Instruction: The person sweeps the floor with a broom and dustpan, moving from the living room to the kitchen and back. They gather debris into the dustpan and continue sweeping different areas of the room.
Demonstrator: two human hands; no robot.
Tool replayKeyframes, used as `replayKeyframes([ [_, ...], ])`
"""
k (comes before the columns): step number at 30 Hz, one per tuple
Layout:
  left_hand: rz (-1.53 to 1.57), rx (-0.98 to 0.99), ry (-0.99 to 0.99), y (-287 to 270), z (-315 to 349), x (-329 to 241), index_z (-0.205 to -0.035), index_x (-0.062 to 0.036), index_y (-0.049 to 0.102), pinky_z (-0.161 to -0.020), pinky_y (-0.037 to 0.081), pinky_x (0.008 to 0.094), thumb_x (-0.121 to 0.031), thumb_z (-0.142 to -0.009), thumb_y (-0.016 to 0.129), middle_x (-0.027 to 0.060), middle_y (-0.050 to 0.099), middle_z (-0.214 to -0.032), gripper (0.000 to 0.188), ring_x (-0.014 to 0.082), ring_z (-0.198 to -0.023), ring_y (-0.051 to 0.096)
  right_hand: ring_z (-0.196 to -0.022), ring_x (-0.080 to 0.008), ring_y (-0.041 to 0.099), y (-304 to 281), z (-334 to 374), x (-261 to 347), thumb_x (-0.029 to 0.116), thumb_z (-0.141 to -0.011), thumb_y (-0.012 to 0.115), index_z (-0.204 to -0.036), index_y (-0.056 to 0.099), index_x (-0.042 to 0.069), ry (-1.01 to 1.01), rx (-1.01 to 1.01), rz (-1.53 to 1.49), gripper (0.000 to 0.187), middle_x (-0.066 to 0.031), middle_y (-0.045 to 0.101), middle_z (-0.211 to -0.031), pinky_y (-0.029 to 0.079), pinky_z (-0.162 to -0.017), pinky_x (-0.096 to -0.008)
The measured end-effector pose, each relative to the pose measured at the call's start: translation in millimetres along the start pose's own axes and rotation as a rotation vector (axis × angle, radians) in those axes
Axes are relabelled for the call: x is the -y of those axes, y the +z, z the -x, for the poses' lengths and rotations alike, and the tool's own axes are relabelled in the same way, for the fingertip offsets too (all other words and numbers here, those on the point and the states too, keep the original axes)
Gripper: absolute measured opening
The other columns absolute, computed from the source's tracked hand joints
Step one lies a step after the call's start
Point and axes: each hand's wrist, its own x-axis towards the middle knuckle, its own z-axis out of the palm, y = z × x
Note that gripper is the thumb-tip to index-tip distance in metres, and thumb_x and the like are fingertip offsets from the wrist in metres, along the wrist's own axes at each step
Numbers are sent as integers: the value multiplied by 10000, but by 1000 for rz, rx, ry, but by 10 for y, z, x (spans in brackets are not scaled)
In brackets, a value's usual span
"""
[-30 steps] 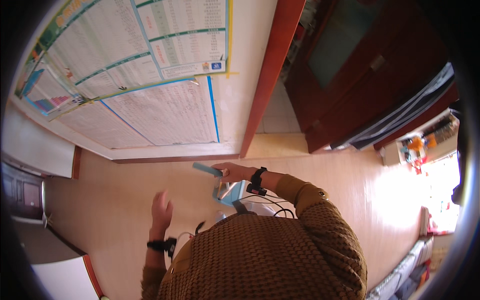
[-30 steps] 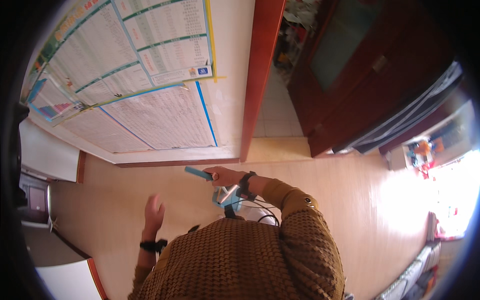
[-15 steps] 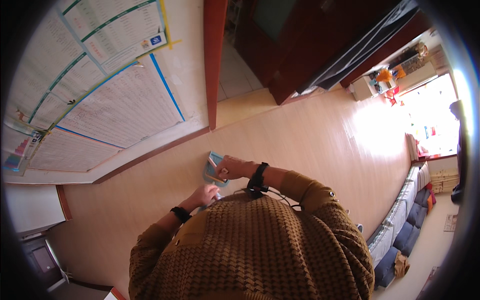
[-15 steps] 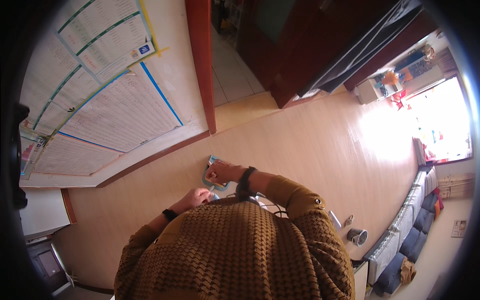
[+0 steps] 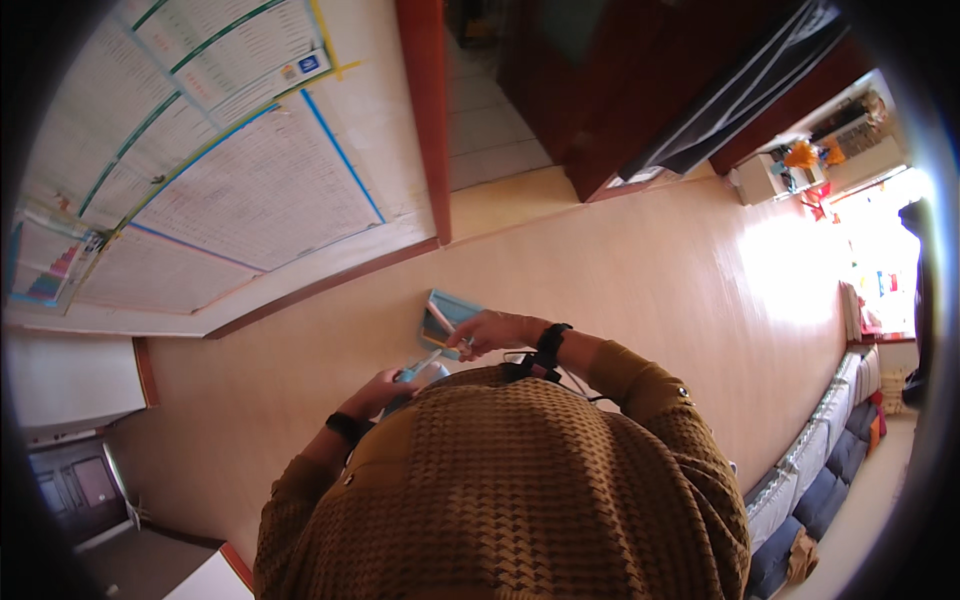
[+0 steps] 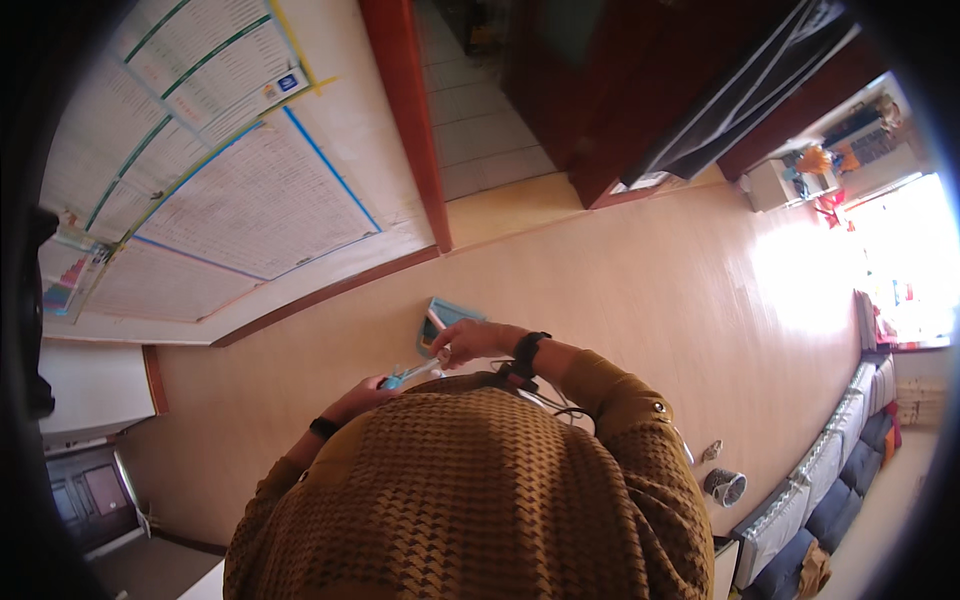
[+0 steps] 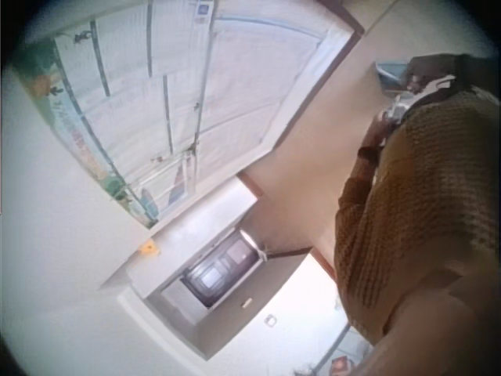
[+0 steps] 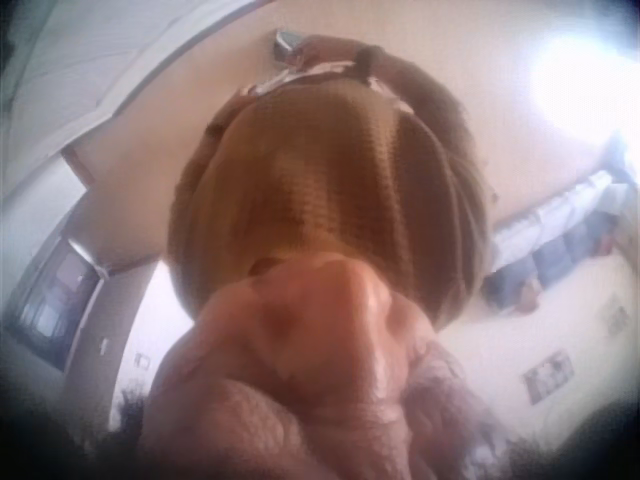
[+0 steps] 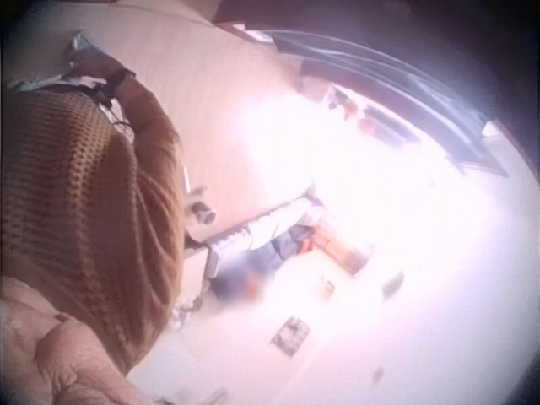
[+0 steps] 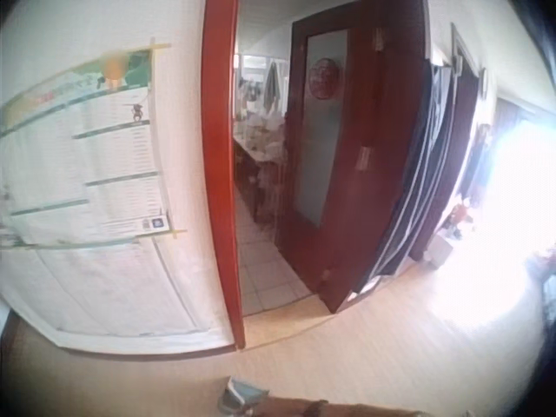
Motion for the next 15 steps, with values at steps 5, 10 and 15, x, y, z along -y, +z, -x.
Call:
replayKeyframes([
  [5,-260,-117,109,108,-113,-91,-1073,22,615,-676,463,280,-305,-824,739,13,605,-857,429,106,-750,546,-753,-175,675,-198,68,-178,64,-874,642,-802,608,-68,-26,-75,-263,154,-100,616,-788,576,-670,-301],
  [10,-490,-172,99,42,-341,-65,-972,18,620,-609,448,295,-267,-821,735,2,563,-718,342,102,-655,504,-609,-201,664,-422,269,-371,39,-814,551,-733,596,-74,369,-351,-190,146,-153,612,-712,483,-485,-317],
  [15,-528,-120,30,-34,-405,-268,-919,-3,603,-527,431,288,-205,-843,703,7,560,-677,238,109,-570,515,-491,-116,445,-725,817,-704,67,-812,469,-592,453,17,385,-350,-477,226,-124,567,-707,348,-422,-241],
])
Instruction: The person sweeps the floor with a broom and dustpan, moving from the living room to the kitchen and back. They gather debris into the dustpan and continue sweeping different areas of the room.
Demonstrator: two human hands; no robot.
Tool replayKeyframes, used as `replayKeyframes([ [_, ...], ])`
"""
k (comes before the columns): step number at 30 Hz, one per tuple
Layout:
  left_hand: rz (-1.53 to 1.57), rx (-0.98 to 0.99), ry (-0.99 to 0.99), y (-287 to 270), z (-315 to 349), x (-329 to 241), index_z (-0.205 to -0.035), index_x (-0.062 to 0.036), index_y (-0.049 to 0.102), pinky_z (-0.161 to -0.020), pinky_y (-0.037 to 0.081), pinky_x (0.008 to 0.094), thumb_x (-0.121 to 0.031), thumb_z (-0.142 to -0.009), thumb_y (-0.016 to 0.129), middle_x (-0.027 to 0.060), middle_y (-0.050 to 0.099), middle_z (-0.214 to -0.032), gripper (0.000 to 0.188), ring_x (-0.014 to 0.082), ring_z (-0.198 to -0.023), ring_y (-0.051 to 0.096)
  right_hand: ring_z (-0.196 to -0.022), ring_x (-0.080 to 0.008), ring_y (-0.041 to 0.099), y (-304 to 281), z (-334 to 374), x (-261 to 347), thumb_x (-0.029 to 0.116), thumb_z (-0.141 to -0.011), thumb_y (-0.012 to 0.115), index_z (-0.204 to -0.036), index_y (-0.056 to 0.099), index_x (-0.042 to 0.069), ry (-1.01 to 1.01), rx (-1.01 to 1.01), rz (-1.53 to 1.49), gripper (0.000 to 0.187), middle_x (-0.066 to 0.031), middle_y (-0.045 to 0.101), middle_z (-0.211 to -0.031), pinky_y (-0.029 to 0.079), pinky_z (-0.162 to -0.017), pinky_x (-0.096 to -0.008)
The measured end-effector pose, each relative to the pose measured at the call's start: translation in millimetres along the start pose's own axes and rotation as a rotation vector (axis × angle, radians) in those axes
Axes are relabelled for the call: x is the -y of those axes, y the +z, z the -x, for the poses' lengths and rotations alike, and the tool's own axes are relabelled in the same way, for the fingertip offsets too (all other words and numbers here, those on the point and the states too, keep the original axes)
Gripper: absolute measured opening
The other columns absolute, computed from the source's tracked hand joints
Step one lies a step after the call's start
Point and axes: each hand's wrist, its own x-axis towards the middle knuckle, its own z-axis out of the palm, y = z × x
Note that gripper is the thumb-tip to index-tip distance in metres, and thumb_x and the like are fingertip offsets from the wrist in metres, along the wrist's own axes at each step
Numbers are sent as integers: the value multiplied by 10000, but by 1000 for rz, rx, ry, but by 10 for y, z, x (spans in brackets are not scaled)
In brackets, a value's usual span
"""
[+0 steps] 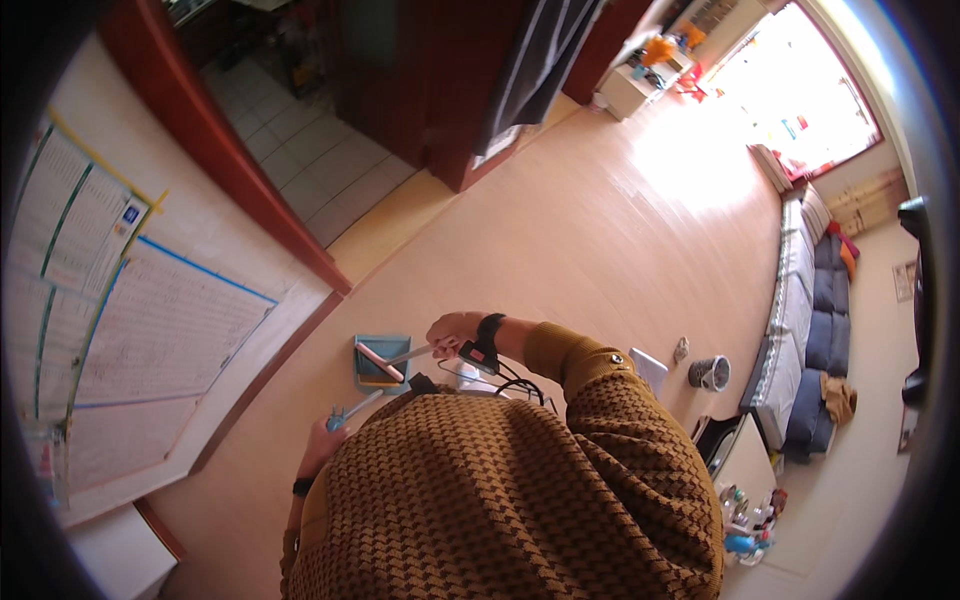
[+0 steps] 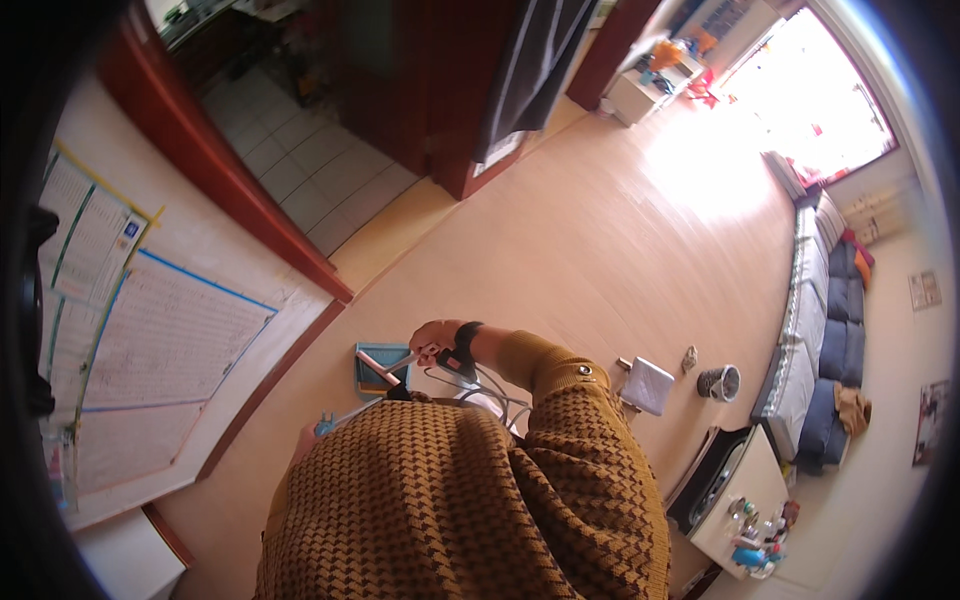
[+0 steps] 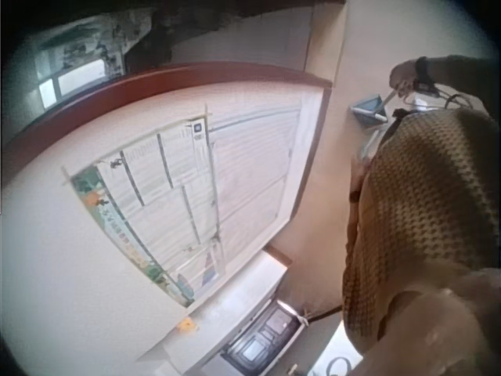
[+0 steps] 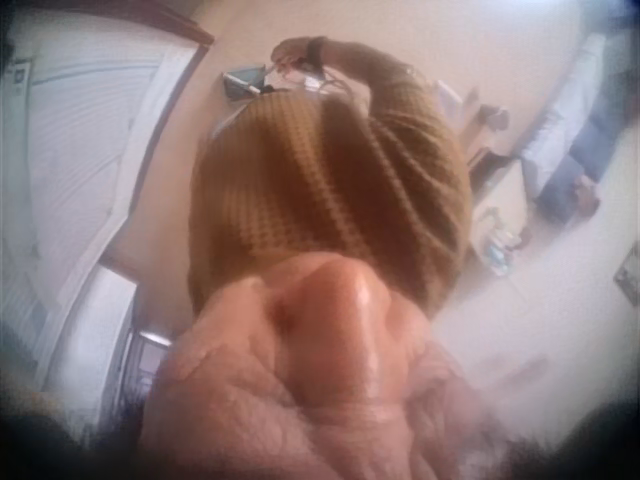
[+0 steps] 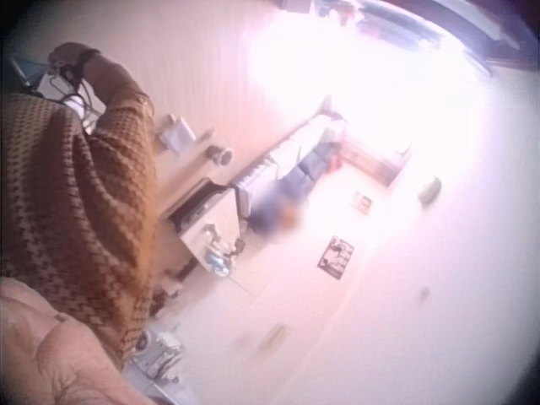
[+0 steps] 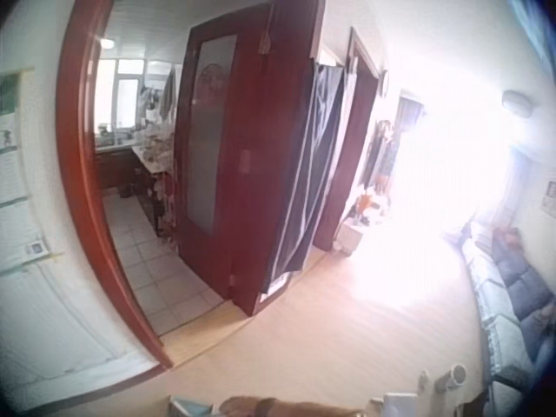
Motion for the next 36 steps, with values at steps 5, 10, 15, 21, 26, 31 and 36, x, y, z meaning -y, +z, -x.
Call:
replayKeyframes([
  [5,70,-44,107,-81,-106,-370,-866,-39,573,-412,382,268,-132,-853,653,-17,511,-618,124,89,-461,486,-500,-102,434,-662,481,-513,95,-892,588,-726,519,4,-201,18,-311,201,-47,519,-671,331,-417,-219],
  [10,-54,-60,191,-49,-284,-903,-817,-55,535,-397,364,261,-108,-857,630,-22,487,-592,116,78,-446,470,-527,-95,452,-1204,1117,-1063,101,-906,620,-799,576,-11,-276,-98,-525,161,-26,524,-686,354,-439,-206],
  [15,-67,-20,187,69,-456,-1333,-795,-58,518,-379,355,258,-90,-864,620,-14,482,-581,127,74,-432,452,-536,-81,455,-1380,1578,-1771,85,-899,620,-859,563,27,-380,-384,-478,91,2,490,-686,348,-431,-199],
  [21,-31,-40,141,136,-970,-1515,-835,-28,563,-366,354,258,-90,-858,630,-15,495,-582,93,76,-410,456,-482,-70,397,-1747,1675,-2516,98,-925,587,-861,486,84,-417,-545,-863,120,33,433,-652,280,-380,-225],
  [26,-155,-193,134,39,-1326,-1616,-789,-16,604,-374,359,290,-128,-821,674,-11,498,-557,136,89,-406,469,-419,-68,354,-2044,1859,-3359,129,-966,584,-736,415,152,-395,-655,-1078,286,69,347,-563,242,-372,-265],
  [31,-177,-314,168,-15,-1425,-1944,-813,-2,647,-392,368,284,-122,-803,692,-9,507,-549,129,89,-414,481,-447,-95,378,-2150,2057,-3915,159,-960,582,-777,460,121,-277,-788,-1167,223,19,412,-580,283,-404,-263],
  [36,-244,-309,170,-142,-1480,-2149,-938,46,674,-505,448,315,-123,-776,697,67,584,-620,235,127,-521,549,-462,-114,403,-2372,1879,-3829,169,-961,565,-795,469,100,-128,-917,-1192,203,-9,447,-591,320,-420,-254],
])
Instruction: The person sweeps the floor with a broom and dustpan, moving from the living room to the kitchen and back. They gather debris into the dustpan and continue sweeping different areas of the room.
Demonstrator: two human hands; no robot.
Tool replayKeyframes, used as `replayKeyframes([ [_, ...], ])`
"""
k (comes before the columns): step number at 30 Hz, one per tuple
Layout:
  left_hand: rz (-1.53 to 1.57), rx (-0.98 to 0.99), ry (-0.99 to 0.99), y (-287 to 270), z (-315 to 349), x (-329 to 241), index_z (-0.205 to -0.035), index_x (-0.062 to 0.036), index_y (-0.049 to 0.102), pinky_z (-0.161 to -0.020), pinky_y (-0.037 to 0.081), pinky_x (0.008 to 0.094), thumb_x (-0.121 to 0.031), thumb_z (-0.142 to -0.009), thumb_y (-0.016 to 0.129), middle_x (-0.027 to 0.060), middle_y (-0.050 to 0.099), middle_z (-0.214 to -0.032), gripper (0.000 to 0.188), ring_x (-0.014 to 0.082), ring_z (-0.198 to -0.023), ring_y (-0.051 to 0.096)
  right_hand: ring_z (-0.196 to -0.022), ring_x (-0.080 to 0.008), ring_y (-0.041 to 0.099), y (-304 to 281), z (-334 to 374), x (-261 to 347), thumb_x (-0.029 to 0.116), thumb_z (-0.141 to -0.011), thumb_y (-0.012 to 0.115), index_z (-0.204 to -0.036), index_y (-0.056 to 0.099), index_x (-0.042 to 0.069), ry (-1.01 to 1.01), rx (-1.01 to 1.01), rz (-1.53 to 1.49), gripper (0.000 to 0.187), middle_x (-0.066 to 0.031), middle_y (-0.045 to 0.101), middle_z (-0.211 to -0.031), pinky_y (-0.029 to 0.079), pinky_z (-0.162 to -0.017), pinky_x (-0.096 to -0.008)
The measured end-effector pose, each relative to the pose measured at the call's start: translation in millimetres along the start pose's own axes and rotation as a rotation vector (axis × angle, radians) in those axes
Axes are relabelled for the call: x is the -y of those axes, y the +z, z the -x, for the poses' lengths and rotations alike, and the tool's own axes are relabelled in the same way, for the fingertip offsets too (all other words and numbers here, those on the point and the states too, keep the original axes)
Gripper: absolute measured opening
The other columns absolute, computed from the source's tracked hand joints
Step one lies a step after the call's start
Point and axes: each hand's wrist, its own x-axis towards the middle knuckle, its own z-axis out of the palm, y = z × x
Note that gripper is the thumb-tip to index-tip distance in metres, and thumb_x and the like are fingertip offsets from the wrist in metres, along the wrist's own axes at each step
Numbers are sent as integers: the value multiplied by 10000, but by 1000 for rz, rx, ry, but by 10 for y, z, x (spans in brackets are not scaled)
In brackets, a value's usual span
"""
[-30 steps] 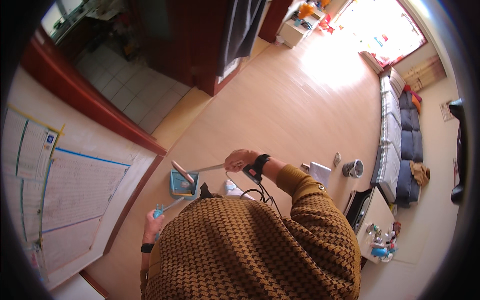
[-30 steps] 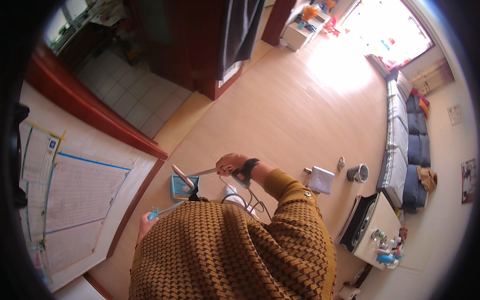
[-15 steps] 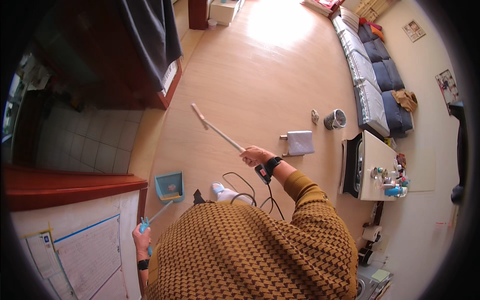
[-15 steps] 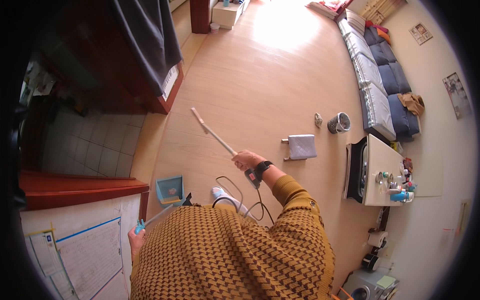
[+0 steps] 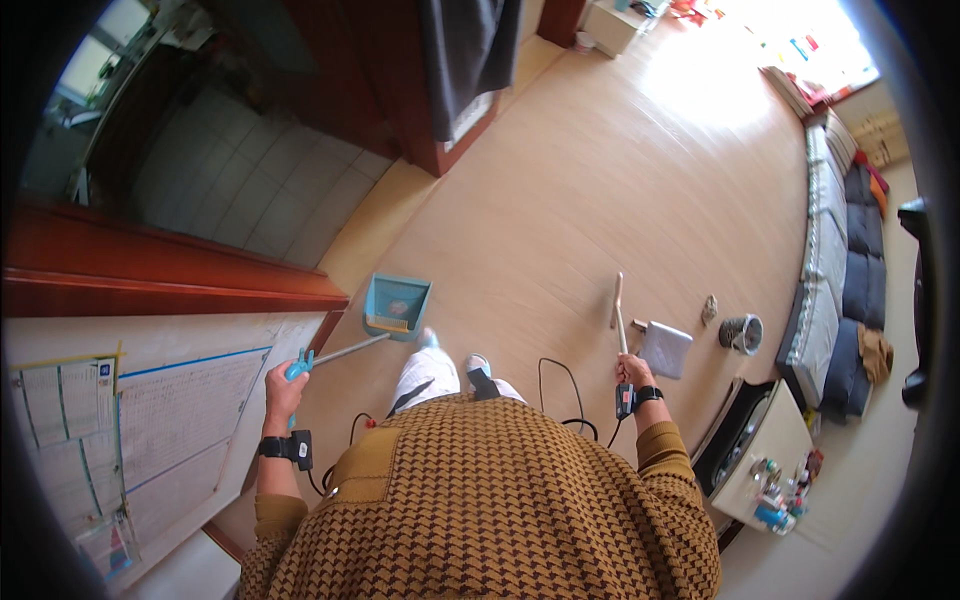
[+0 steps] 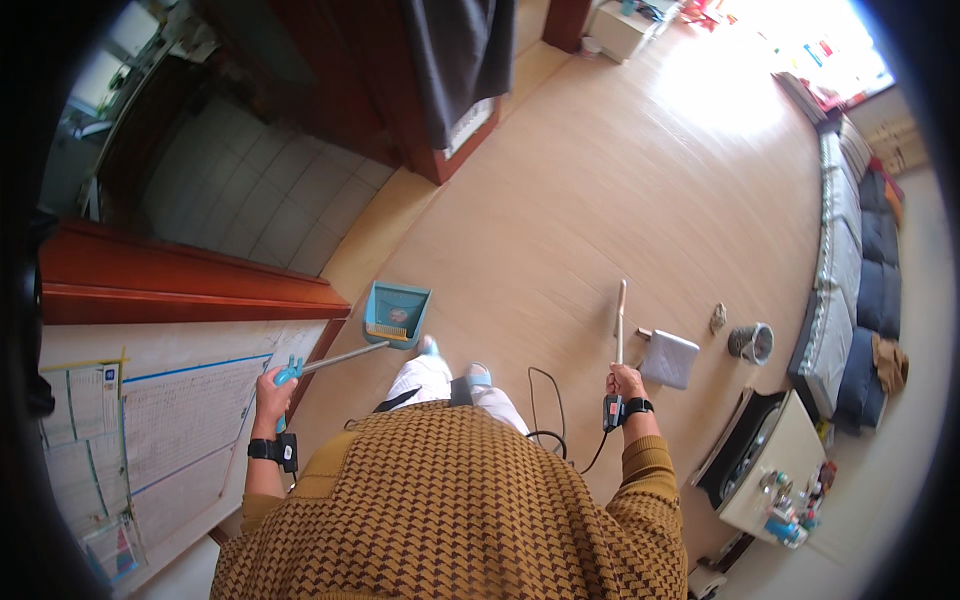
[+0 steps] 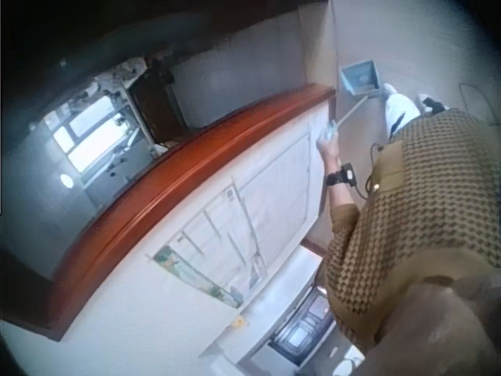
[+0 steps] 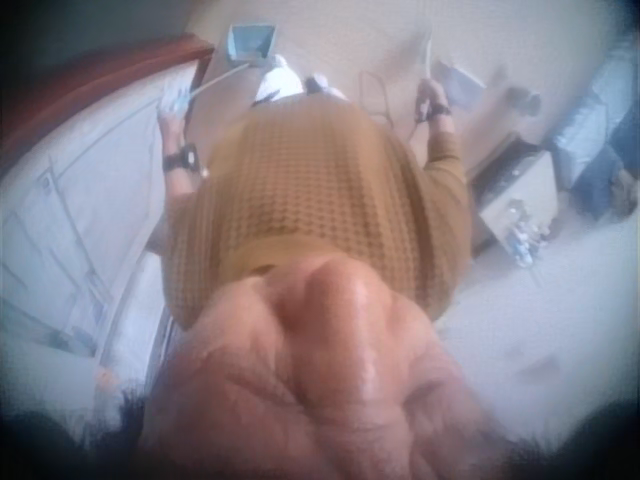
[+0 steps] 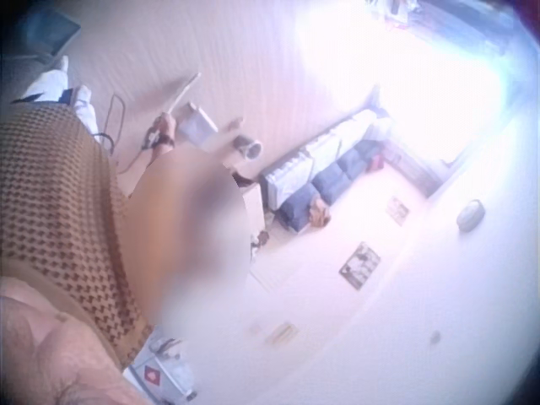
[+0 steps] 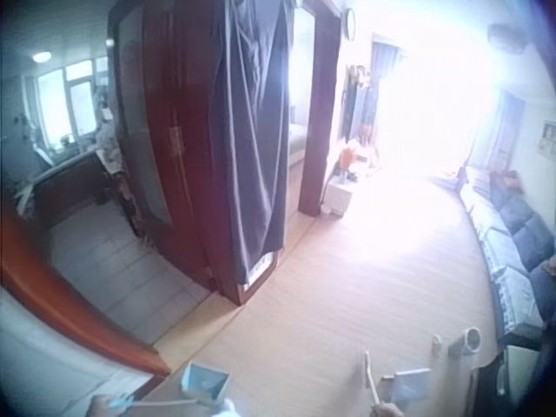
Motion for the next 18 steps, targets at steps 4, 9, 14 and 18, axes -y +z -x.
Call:
replayKeyframes([
  [4,-101,-21,90,-128,-251,75,-966,51,664,-666,511,381,-153,-745,706,185,634,-719,304,252,-675,639,-478,-110,419,693,-238,227,133,-952,534,-807,465,110,40,54,43,162,-14,462,-615,335,-420,-242],
  [9,-142,-34,148,-109,-636,76,-967,34,675,-711,518,419,-155,-748,709,225,679,-834,291,379,-780,665,-425,-167,430,1952,-317,677,92,-895,550,-693,449,59,95,114,345,228,-61,467,-548,350,-405,-302],
  [14,-152,-59,42,-183,-793,106,-1007,14,686,-747,529,456,-148,-752,705,251,674,-906,303,429,-875,652,-430,-171,428,3202,-178,1128,69,-894,555,-680,445,46,118,205,629,242,-78,455,-549,335,-403,-303],
  [18,-131,-55,1,-333,-909,138,-1030,10,682,-745,532,461,-150,-754,711,248,675,-898,320,439,-859,642,-441,-132,407,4032,10,1360,78,-924,557,-743,453,66,82,331,779,209,-51,439,-563,316,-393,-276],
])
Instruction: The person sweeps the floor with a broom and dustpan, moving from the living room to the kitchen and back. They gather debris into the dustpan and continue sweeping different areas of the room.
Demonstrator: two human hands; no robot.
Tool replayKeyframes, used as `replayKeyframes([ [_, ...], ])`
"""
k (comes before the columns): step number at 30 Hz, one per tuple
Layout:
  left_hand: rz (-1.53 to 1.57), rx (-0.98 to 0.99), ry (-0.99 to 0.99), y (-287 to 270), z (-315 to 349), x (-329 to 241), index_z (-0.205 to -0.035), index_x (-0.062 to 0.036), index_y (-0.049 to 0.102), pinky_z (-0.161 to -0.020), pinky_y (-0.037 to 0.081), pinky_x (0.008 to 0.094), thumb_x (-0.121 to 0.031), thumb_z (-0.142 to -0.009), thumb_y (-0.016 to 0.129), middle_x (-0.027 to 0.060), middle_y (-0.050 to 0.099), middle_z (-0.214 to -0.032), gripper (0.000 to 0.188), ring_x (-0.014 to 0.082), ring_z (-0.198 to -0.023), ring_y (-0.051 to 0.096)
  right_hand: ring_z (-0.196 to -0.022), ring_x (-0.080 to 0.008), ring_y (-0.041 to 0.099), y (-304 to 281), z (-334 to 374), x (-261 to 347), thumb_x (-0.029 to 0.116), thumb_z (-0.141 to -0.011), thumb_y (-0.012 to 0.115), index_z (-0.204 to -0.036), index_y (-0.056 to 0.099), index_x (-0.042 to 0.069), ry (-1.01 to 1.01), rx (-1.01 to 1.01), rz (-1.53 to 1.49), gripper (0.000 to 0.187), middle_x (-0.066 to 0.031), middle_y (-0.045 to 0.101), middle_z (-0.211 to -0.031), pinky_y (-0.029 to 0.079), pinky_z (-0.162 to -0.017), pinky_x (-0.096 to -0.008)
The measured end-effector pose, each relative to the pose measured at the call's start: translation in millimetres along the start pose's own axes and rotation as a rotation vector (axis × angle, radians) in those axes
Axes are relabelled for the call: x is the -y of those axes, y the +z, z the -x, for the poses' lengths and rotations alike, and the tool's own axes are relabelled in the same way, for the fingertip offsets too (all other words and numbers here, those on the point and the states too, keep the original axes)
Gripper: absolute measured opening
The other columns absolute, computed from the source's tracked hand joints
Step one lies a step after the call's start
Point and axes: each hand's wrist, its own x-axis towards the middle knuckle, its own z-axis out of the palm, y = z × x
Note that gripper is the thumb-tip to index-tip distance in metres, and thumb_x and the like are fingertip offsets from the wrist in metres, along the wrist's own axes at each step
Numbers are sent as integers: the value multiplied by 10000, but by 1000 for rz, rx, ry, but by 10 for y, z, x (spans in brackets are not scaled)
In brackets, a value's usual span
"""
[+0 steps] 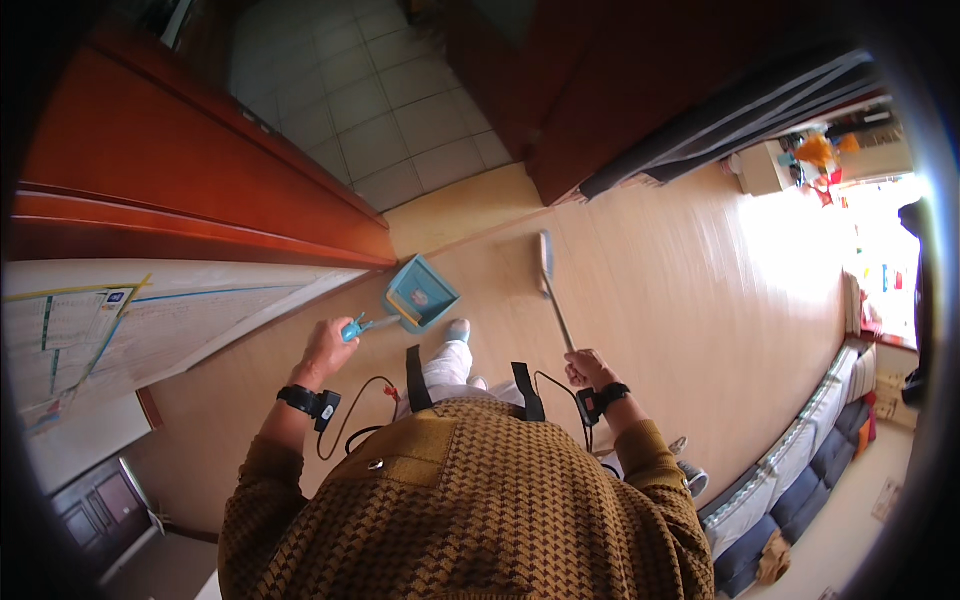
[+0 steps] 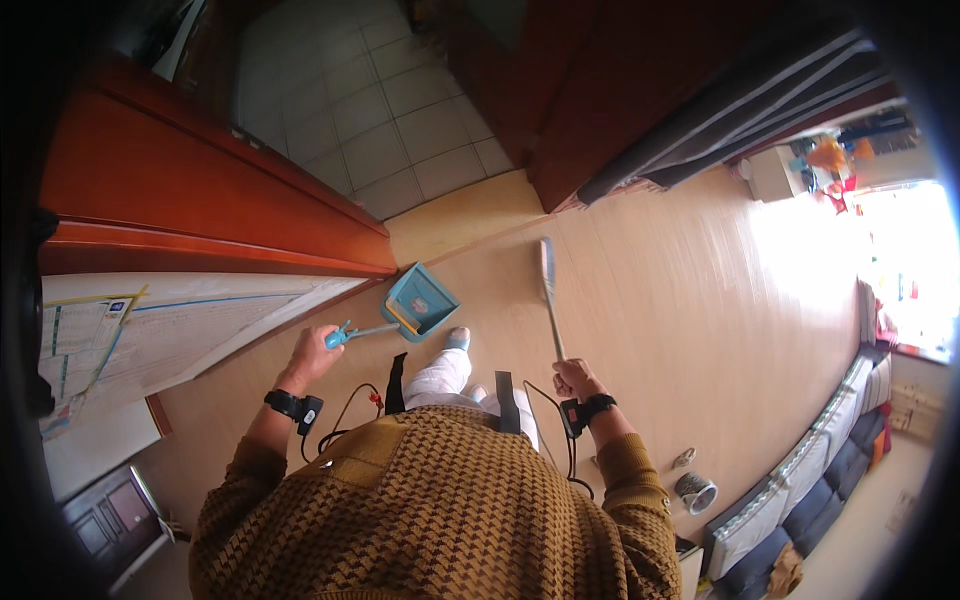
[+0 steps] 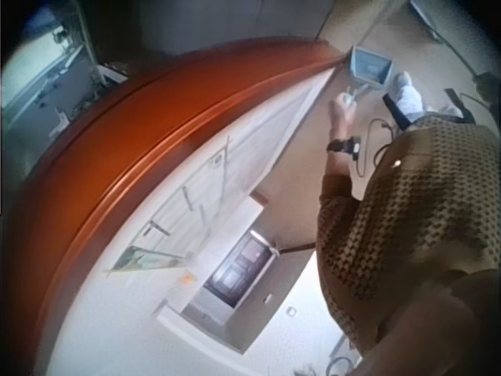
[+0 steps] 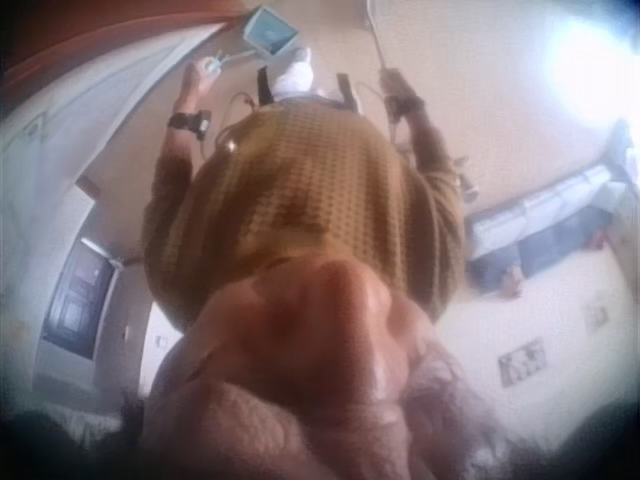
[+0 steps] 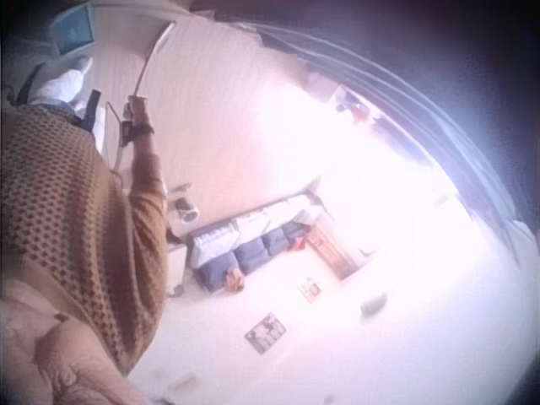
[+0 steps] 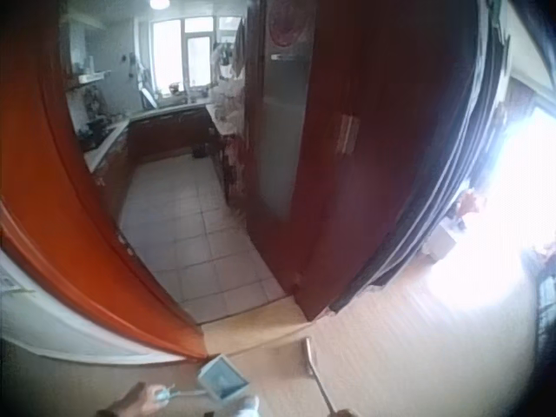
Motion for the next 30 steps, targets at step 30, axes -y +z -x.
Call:
replayKeyframes([
  [30,313,-196,-572,-698,-249,-1145,-884,-46,601,-645,484,471,-98,-780,662,200,620,-738,132,441,-722,591,-429,-78,373,1502,-465,3766,265,-1021,548,-952,471,107,90,473,102,189,15,432,-604,301,-390,-218],
])
